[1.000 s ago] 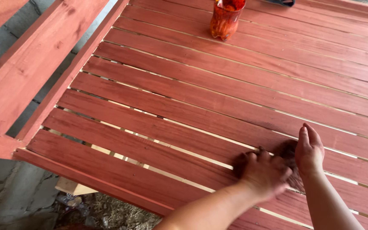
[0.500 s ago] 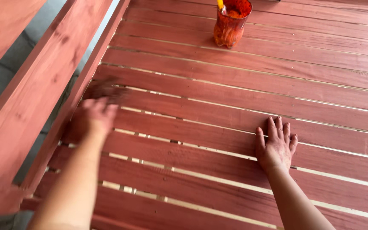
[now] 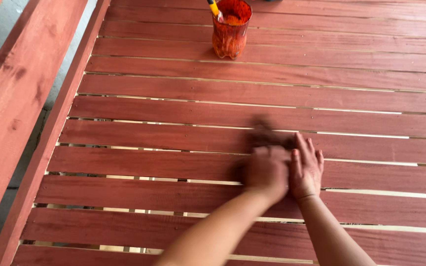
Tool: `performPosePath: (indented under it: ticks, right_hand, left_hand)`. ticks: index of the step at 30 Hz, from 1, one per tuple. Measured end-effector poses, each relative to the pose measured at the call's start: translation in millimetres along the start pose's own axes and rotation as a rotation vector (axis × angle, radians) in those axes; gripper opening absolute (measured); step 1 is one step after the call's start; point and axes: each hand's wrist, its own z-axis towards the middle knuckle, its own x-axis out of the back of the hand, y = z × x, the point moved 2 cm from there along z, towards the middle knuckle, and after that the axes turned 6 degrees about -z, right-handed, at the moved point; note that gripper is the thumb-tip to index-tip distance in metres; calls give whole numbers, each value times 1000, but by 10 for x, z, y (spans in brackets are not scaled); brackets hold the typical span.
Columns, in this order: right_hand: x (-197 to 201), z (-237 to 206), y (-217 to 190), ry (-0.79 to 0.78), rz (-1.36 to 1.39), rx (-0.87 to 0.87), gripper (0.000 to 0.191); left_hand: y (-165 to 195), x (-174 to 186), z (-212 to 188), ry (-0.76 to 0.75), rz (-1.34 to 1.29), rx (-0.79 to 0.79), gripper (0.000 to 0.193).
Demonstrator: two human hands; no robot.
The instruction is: The person wipes a red stain or finish onto the slatted surfaces and frame of a wooden bench using a cloth, working across the seat, edges, and side rails. They move around the bench to reach different sections and reposition the cloth in their hand as they coat the wood.
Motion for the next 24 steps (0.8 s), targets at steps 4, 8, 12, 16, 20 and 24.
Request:
performPosePath:
  ticks: [4,8,12,16,20,24]
  right_hand:
    - [-26,23,38,11,-4,-19,65]
    - [-142,40,-40,-75,-332,-49,71]
    - [-125,62,-111,-88,-387,-36,73]
    - [-47,52,-130,-44,-318,-37,70]
    - [4,3,-127,-10,-178,-26,67]
    - [57,-42,-111,38,-67,13,64]
  left_hand:
    - [-107,-117,147,157,45,-192,11]
    - [-1134,526,173,97,67,-168,20]
    - [-2646,1801,208,136,204,253,31]
    - [-3502,2332,162,547,-131,807,37]
    - [-3023,1699,311,474,386,757,34]
    - [-1821,762,544,264,177,347,30]
